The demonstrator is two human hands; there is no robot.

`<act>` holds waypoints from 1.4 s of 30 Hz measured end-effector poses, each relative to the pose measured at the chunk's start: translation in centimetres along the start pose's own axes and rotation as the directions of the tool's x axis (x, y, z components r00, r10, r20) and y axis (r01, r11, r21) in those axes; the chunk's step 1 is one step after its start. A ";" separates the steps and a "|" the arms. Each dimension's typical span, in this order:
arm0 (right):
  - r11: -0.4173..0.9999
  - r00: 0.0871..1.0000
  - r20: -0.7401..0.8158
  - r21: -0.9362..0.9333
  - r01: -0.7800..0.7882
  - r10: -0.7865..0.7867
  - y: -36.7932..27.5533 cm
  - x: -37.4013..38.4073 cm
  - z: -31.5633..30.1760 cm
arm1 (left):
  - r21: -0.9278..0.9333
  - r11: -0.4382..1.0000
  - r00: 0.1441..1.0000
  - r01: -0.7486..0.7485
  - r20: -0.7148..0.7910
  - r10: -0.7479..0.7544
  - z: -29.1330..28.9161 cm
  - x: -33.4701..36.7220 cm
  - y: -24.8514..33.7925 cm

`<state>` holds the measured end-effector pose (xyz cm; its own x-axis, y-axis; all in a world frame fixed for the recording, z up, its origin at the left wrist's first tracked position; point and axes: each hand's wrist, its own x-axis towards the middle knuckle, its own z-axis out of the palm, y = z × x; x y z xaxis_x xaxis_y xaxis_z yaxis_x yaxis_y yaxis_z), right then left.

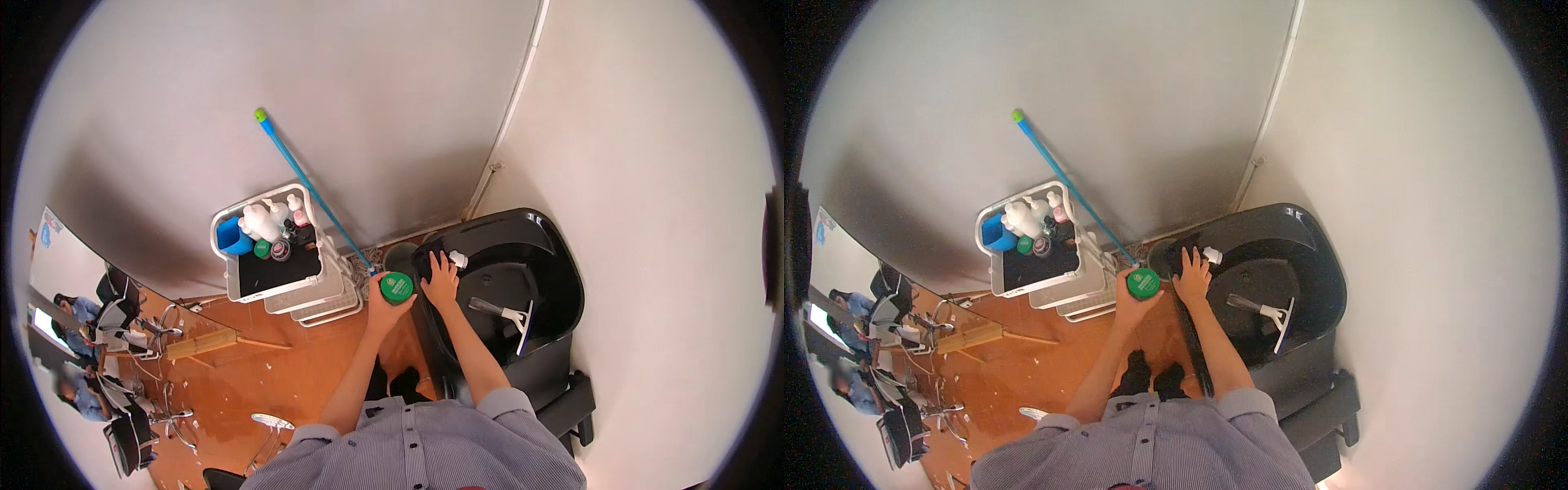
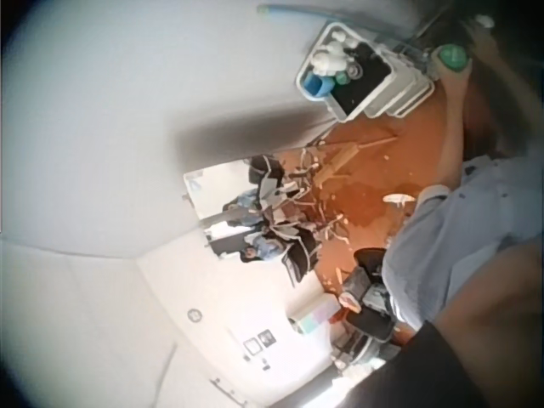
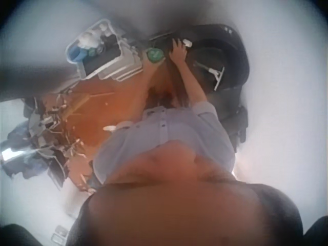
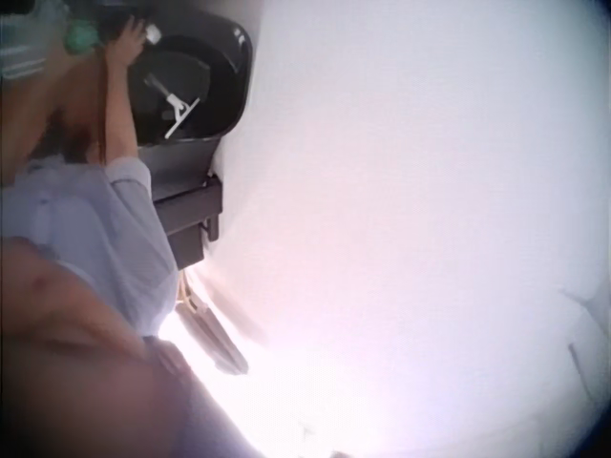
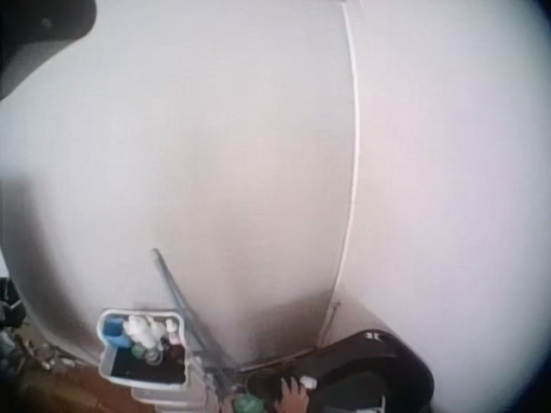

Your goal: The person wipes various hairdressing items with a dark cloth. They pick up jars of hair product, a box of tissues, and a hairbrush from a cart or chair, wiping each item thoroughly by hand before placing them back or setting them down near a shampoo sink.

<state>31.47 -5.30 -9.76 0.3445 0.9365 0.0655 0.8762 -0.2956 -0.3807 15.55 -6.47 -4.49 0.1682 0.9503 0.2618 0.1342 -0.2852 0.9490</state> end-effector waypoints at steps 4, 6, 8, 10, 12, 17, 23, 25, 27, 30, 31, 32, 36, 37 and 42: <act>0.997 0.993 -0.116 0.077 -0.024 0.033 -2.2 -1.1 -1.5 | -0.010 1.000 1.000 -0.006 -0.026 0.005 -0.8 -0.2 0.5; 0.931 0.997 -0.071 0.366 0.017 0.009 -1.9 -0.6 -1.3 | -0.094 0.995 0.998 -0.040 -0.043 0.036 -0.8 0.2 0.7; 0.777 0.998 -0.020 0.627 0.055 -0.055 -3.4 -0.6 -1.5 | -0.069 0.996 0.995 -0.056 -0.083 0.050 -1.8 0.6 0.1; 0.140 0.893 0.436 0.897 -0.420 -0.115 -8.2 -2.4 -3.8 | -0.029 0.998 0.986 -0.049 -0.158 0.044 -4.4 0.3 -1.1; 0.150 0.865 0.458 0.888 -0.435 -0.206 -10.3 -2.7 -3.8 | -0.056 0.998 0.982 -0.042 -0.189 0.031 -6.4 0.5 -1.2; 0.233 0.740 0.573 0.819 -0.524 -0.353 -16.6 -2.7 -2.1 | 0.166 0.984 0.957 -0.062 -0.271 0.106 -13.5 0.2 -1.7; 0.262 0.620 0.625 0.773 -0.578 -0.475 -24.2 -1.9 2.8 | 0.311 0.945 0.955 0.104 -0.297 -0.007 -22.4 -0.3 -3.6; 0.251 0.627 0.613 0.781 -0.572 -0.481 -26.9 -1.6 4.5 | 0.249 0.957 0.953 0.149 -0.293 -0.072 -24.9 0.1 -4.7; 0.237 0.637 0.603 0.789 -0.567 -0.480 -29.3 -1.4 6.2 | 0.189 0.973 0.934 0.133 -0.351 -0.059 -27.4 0.6 -6.9; 0.262 0.660 0.625 0.778 -0.572 -0.417 -32.9 -0.5 8.6 | 0.052 0.981 0.952 0.185 -0.259 -0.165 -31.1 1.8 -9.6; 0.256 0.668 0.630 0.775 -0.578 -0.396 -33.9 0.0 9.3 | 0.113 0.976 0.953 0.185 -0.264 -0.150 -32.3 2.2 -10.4; 0.255 0.672 0.638 0.768 -0.587 -0.376 -35.0 0.2 10.0 | 0.111 0.975 0.951 0.191 -0.267 -0.156 -33.5 2.4 -11.7; 0.230 0.707 0.625 0.780 -0.582 -0.332 -38.1 1.9 14.9 | -0.400 0.826 0.856 0.398 -0.161 -0.491 -37.6 5.0 -15.4; 0.199 0.719 0.623 0.781 -0.592 -0.309 -38.5 2.3 16.2 | -0.426 0.801 0.842 0.420 -0.146 -0.519 -38.1 5.9 -15.8; 0.164 0.751 0.610 0.792 -0.588 -0.253 -41.7 3.9 21.1 | -0.495 0.748 0.754 0.442 -0.247 -0.609 -40.6 8.7 -21.0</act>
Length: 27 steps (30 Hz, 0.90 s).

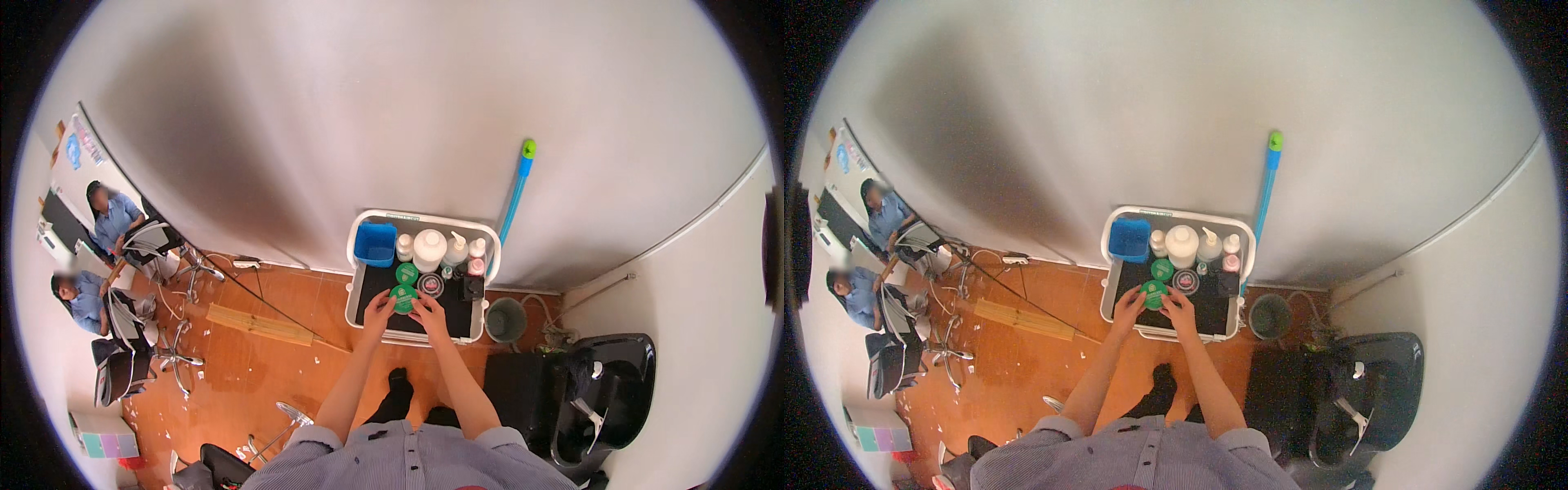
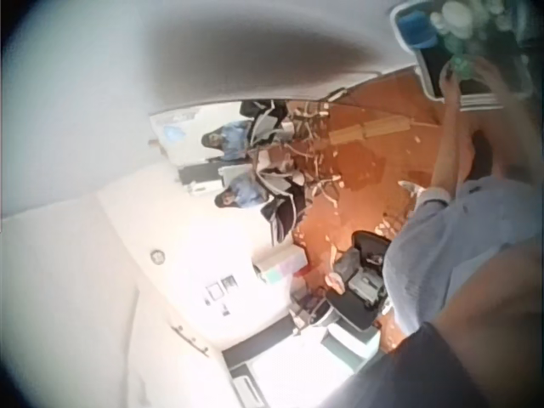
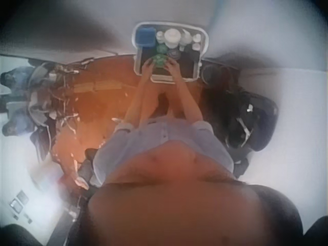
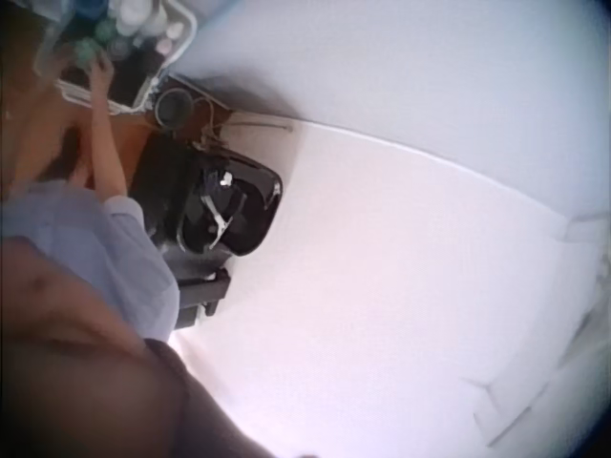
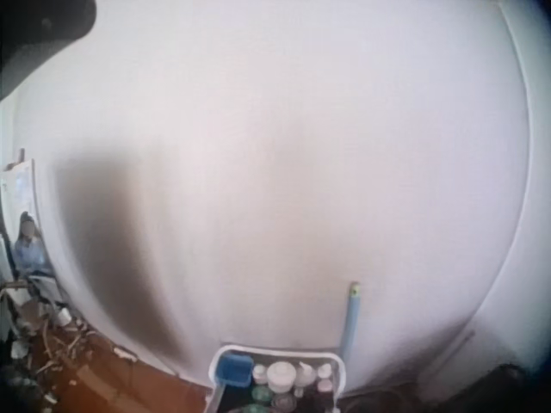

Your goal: The person wipes various hairdressing items with a dark cloth. They pick up jars of hair product, a box of tissues, and a hairbrush from a cart or chair, wiping each item thoroughly by hand before placing them back or setting them down near a shampoo sink.

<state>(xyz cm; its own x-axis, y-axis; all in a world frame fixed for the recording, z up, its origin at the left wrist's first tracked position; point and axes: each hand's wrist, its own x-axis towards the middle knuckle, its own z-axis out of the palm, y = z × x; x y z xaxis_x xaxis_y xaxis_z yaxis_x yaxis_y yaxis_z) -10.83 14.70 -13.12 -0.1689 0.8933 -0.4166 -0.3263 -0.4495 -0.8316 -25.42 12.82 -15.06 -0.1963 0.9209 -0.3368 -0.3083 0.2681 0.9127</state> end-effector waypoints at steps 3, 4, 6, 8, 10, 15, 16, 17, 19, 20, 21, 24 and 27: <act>0.999 0.989 -0.137 -0.013 0.046 -0.048 2.1 3.5 0.4 | 0.050 0.999 0.995 0.011 -0.102 -0.006 -0.2 3.7 -1.4; 0.999 0.989 -0.140 -0.014 0.048 -0.050 2.9 4.9 0.3 | 0.103 0.995 0.994 0.011 -0.113 0.001 -0.3 4.8 -1.9; 0.978 0.951 -0.257 -0.167 0.129 -0.169 4.0 7.2 0.0 | 0.082 0.996 0.996 0.022 -0.089 -0.015 0.5 6.1 -2.0; 0.970 0.933 -0.299 -0.197 0.143 -0.199 5.0 9.0 -0.6 | 0.069 0.998 1.000 0.010 0.007 -0.011 0.8 7.5 -2.5; 0.859 0.862 -0.284 -0.430 0.277 -0.420 5.8 10.7 -1.2 | 0.081 0.997 0.999 -0.016 0.033 0.013 1.2 8.7 -3.3; 0.767 0.823 -0.316 -0.608 0.206 -0.472 5.4 11.1 1.2 | 0.183 0.982 0.997 -0.046 -0.059 0.058 0.1 10.9 -5.4; 0.783 0.824 -0.366 -0.605 0.143 -0.433 5.3 11.0 1.5 | 0.173 0.983 0.996 -0.058 -0.059 0.070 0.0 11.0 -5.6; 0.781 0.830 -0.358 -0.608 0.140 -0.428 4.9 10.8 1.9 | 0.161 0.985 0.995 -0.067 -0.068 0.079 -0.3 11.1 -5.9; 0.814 0.839 -0.376 -0.567 0.128 -0.394 4.5 10.3 2.1 | 0.137 0.990 0.998 -0.030 -0.055 0.038 0.1 10.4 -5.1; 0.815 0.837 -0.381 -0.566 0.124 -0.392 4.7 10.3 1.7 | 0.116 0.993 1.000 -0.005 -0.030 0.009 0.6 9.9 -4.2; 0.829 0.833 -0.378 -0.537 0.157 -0.403 5.0 10.6 1.2 | 0.115 0.993 1.000 -0.008 -0.025 0.011 1.1 9.7 -3.5; 0.818 0.829 -0.363 -0.545 0.182 -0.425 5.2 10.5 1.0 | 0.163 0.986 0.999 0.028 -0.030 -0.023 1.0 8.9 -3.1; 0.800 0.839 -0.328 -0.569 0.191 -0.434 5.0 8.8 1.3 | 0.208 0.974 0.990 -0.088 -0.091 0.109 0.4 8.1 -3.9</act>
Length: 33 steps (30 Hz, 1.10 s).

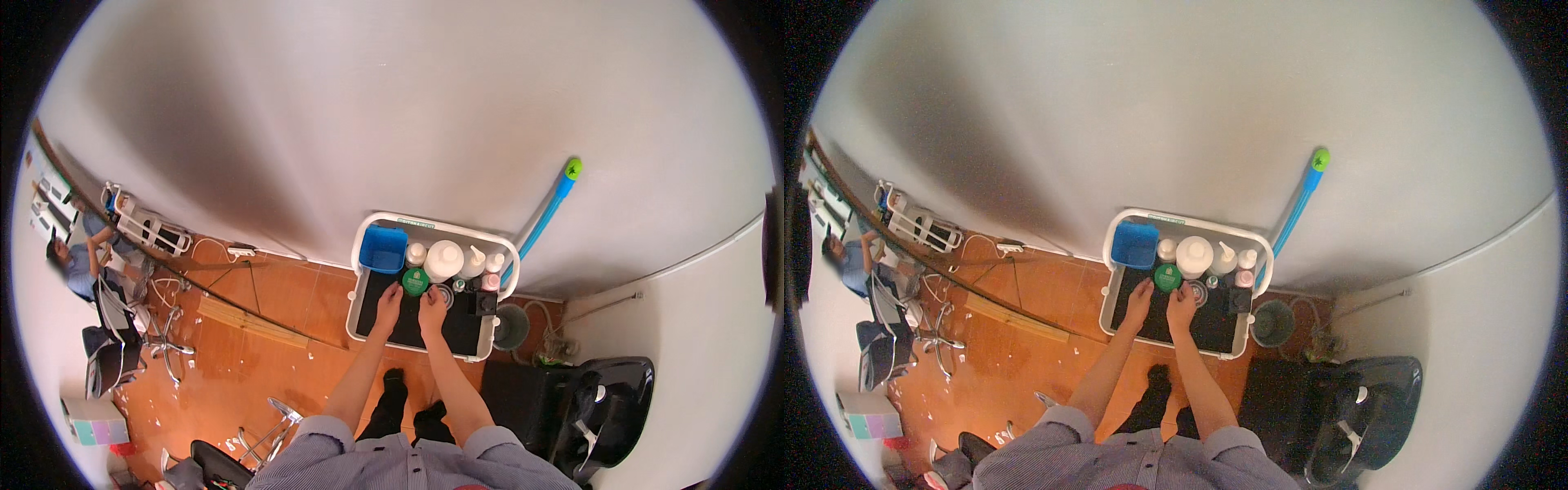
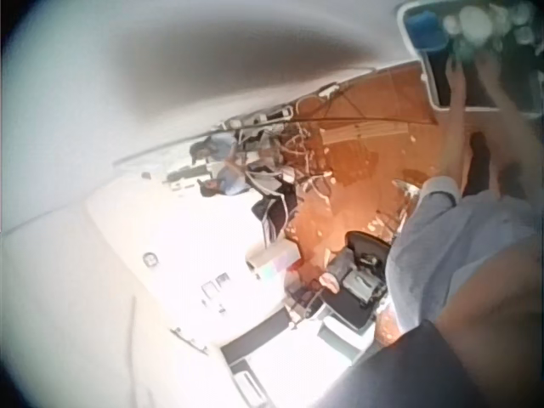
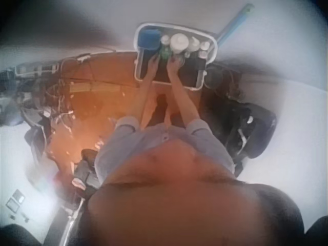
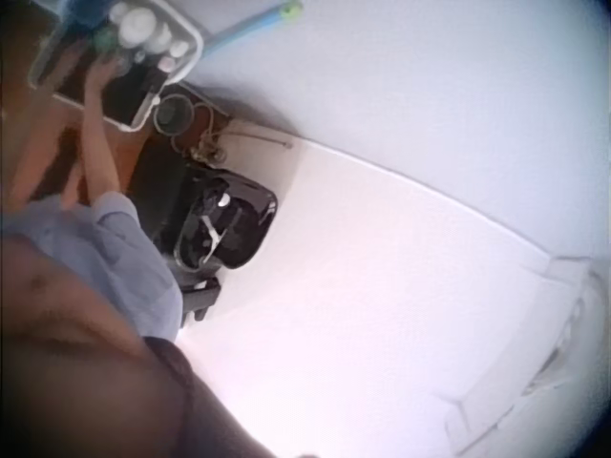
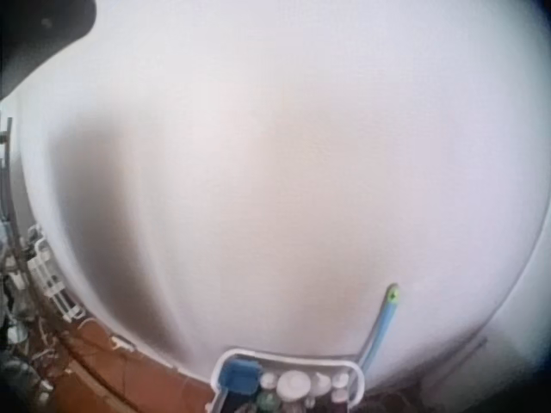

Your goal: The person wipes various hairdressing items with a dark cloth. They pick up jars of hair product, a box of tissues, and a hairbrush from a cart or chair, wiping each item thoroughly by hand before placing them back or setting them down near a shampoo sink.

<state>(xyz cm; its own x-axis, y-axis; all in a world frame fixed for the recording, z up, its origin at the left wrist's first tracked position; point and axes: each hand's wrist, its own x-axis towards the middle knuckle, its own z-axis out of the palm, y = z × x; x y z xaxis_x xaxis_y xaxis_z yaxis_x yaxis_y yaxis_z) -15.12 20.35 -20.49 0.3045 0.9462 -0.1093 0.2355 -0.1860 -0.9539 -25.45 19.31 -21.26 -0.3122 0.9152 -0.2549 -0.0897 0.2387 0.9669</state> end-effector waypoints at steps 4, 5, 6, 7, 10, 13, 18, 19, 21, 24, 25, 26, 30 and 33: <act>0.963 0.986 0.132 0.238 -0.127 0.097 -0.2 -2.2 -3.0 | -0.089 0.988 0.991 0.123 -0.047 -0.127 -0.2 -4.1 1.2; 0.963 0.985 0.145 0.241 -0.121 0.087 -0.3 -3.0 -3.9 | -0.144 0.978 0.987 0.153 -0.030 -0.159 -0.1 -5.9 2.3; 0.943 0.975 0.183 0.281 -0.176 0.127 -0.8 -3.9 -4.9 | -0.185 0.972 0.987 0.148 -0.037 -0.157 0.0 -7.9 3.7; 0.919 0.960 0.224 0.317 -0.233 0.166 -1.3 -4.8 -5.9 | -0.192 0.972 0.987 0.134 -0.060 -0.147 -0.1 -9.4 4.1; 0.911 0.904 0.391 0.286 -0.297 0.172 -4.0 -8.5 -8.5 | -0.295 0.954 0.989 0.044 -0.123 -0.083 -1.6 -15.2 3.7; 0.911 0.846 0.508 0.252 -0.326 0.162 -5.6 -11.5 -11.5 | -0.295 0.955 0.965 0.026 -0.243 -0.101 -1.6 -21.1 5.6; 0.932 0.708 0.701 0.191 -0.308 0.090 -8.0 -17.3 -15.3 | -0.383 0.917 0.903 -0.106 -0.423 -0.072 -3.3 -29.7 6.1; 0.938 0.683 0.727 0.178 -0.296 0.077 -8.3 -18.4 -15.7 | -0.388 0.913 0.886 -0.127 -0.458 -0.071 -3.7 -31.4 6.0; 0.945 0.608 0.788 0.118 -0.305 0.098 -9.6 -20.7 -16.4 | -0.418 0.893 0.869 -0.167 -0.489 -0.067 -4.5 -34.6 6.4; 0.970 0.497 0.866 0.071 -0.231 0.055 -11.0 -24.4 -16.5 | -0.411 0.877 0.801 -0.251 -0.596 -0.050 -6.5 -39.5 6.7; 0.975 0.467 0.884 0.069 -0.211 0.038 -11.3 -25.7 -16.2 | -0.407 0.871 0.774 -0.273 -0.631 -0.053 -7.4 -41.3 6.9; 0.981 0.438 0.898 0.056 -0.188 0.033 -11.7 -27.1 -16.0 | -0.384 0.873 0.743 -0.300 -0.668 -0.038 -8.2 -43.2 7.1; 0.989 0.271 0.963 0.039 -0.142 0.001 -13.2 -33.1 -14.3 | -0.343 0.861 0.589 -0.376 -0.806 -0.064 -12.5 -50.9 6.7; 0.994 0.157 0.988 0.006 -0.106 0.011 -14.2 -39.0 -12.7 | -0.367 0.815 0.441 -0.449 -0.884 -0.155 -15.8 -57.1 5.0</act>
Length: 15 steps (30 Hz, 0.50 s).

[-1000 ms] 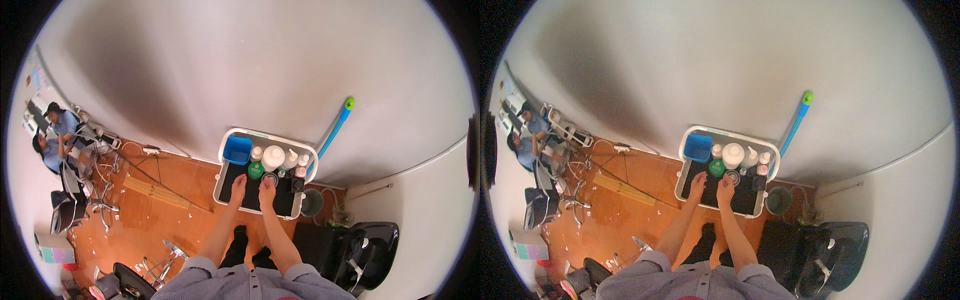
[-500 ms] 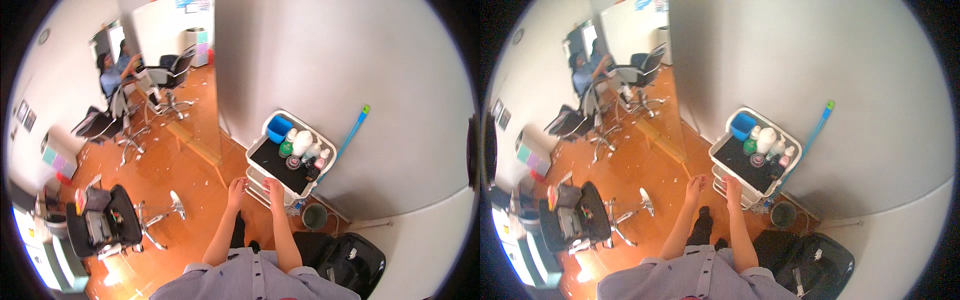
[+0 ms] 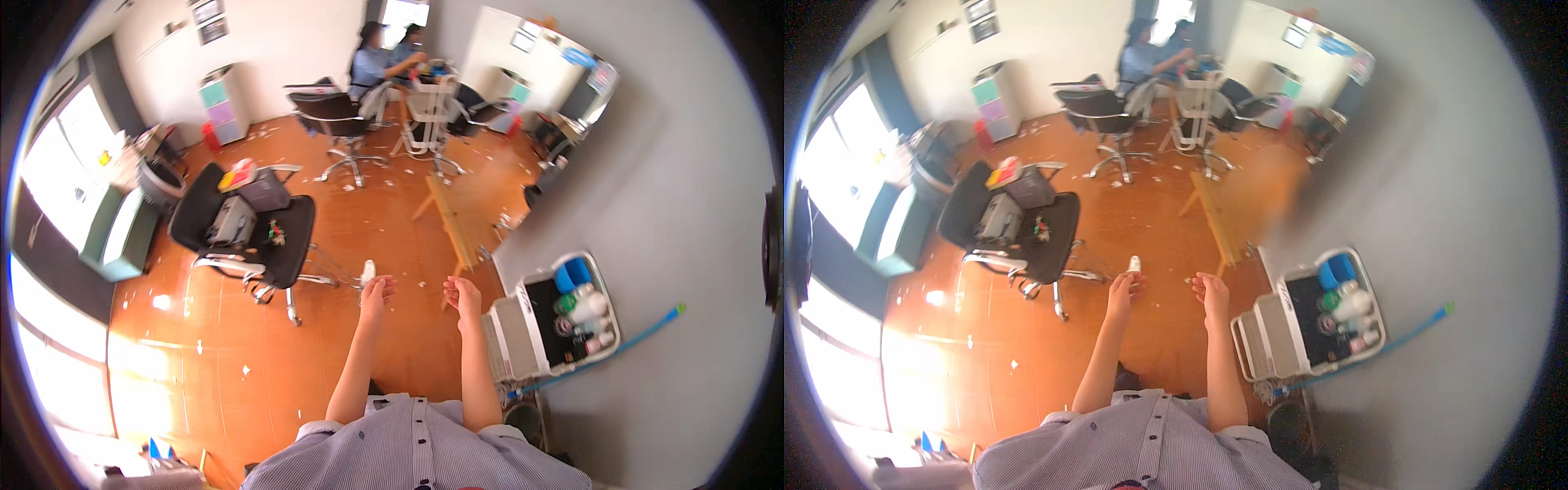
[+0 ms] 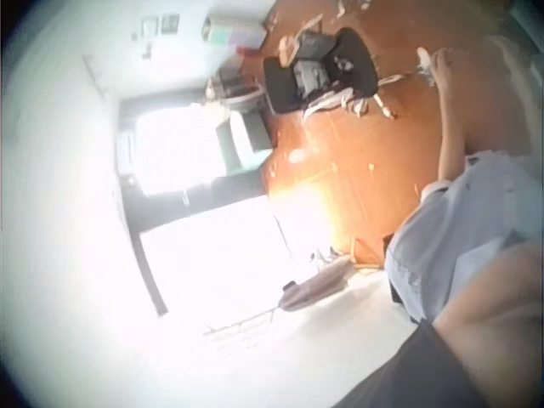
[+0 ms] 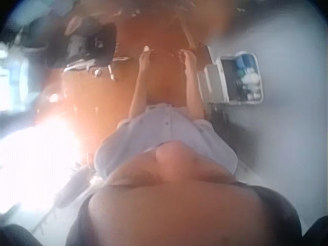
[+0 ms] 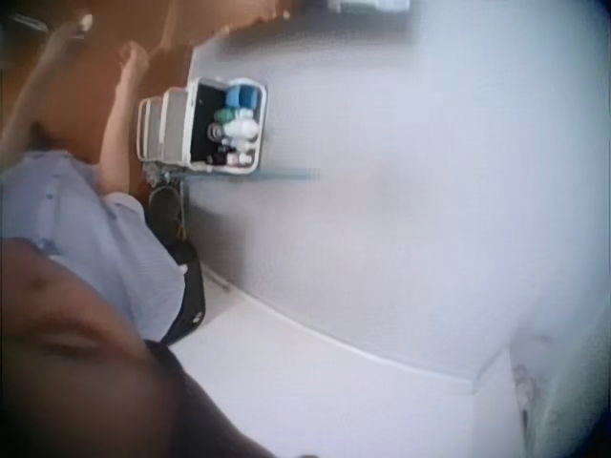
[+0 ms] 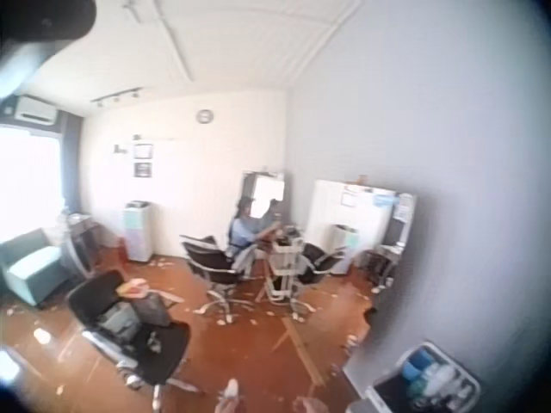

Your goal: The person wipes various hairdressing items with a dark cloth. They pick up jars of hair product, a box of tissues, and a hairbrush from a cart or chair, wiping each item thoroughly by hand before placing them back or setting them down near a shampoo sink.

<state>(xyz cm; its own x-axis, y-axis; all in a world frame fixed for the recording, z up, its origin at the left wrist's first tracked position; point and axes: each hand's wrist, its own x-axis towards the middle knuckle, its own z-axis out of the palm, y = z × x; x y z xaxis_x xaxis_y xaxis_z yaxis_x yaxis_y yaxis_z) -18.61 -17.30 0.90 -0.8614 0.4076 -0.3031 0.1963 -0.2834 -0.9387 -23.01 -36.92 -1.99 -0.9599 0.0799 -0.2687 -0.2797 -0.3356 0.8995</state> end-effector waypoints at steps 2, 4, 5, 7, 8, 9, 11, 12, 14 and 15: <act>0.999 0.997 0.077 -0.050 -0.015 0.018 -0.2 0.2 4.5 | -0.057 0.997 0.996 -0.043 -0.078 0.039 -5.0 0.6 1.1; 0.997 0.987 0.150 -0.061 -0.042 0.051 0.6 0.7 9.0 | -0.073 0.993 0.978 -0.090 -0.197 0.074 -9.4 0.5 2.9; 0.996 0.978 0.198 -0.072 -0.047 0.060 1.0 0.7 11.7 | -0.050 0.994 0.962 -0.095 -0.262 0.079 -12.1 0.5 3.6; 0.990 0.963 0.253 -0.124 -0.061 0.091 1.9 0.6 16.9 | -0.050 0.990 0.935 -0.131 -0.339 0.107 -16.8 0.1 5.6; 0.989 0.950 0.293 -0.133 -0.068 0.105 2.6 0.4 19.5 | -0.048 0.989 0.920 -0.142 -0.376 0.114 -19.2 -0.3 6.4; 0.989 0.936 0.332 -0.131 -0.074 0.114 3.1 0.4 22.0 | -0.047 0.986 0.904 -0.158 -0.408 0.125 -21.1 -0.5 7.7; 0.987 0.906 0.404 -0.135 -0.081 0.130 4.1 0.0 27.0 | -0.031 0.985 0.851 -0.169 -0.509 0.130 -24.9 -1.1 10.1; 0.986 0.890 0.432 -0.136 -0.098 0.148 4.6 -0.4 29.4 | -0.029 0.982 0.832 -0.184 -0.537 0.140 -26.8 -1.4 11.2; 0.982 0.858 0.483 -0.145 -0.118 0.174 5.7 -1.0 33.9 | -0.028 0.971 0.794 -0.237 -0.581 0.177 -30.4 -2.1 13.1; 0.983 0.838 0.518 -0.146 -0.112 0.172 6.2 -1.3 36.0 | -0.024 0.972 0.770 -0.232 -0.616 0.168 -32.1 -2.4 13.8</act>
<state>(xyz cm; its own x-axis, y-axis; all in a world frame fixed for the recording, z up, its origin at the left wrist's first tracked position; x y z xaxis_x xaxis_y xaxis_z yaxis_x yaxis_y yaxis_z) -33.16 -50.80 1.34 -0.9306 -0.1564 -0.3308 0.3577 -0.1977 -0.9127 -23.96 -71.90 -0.01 -0.7747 -0.5729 -0.2675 -0.0491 -0.3673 0.9288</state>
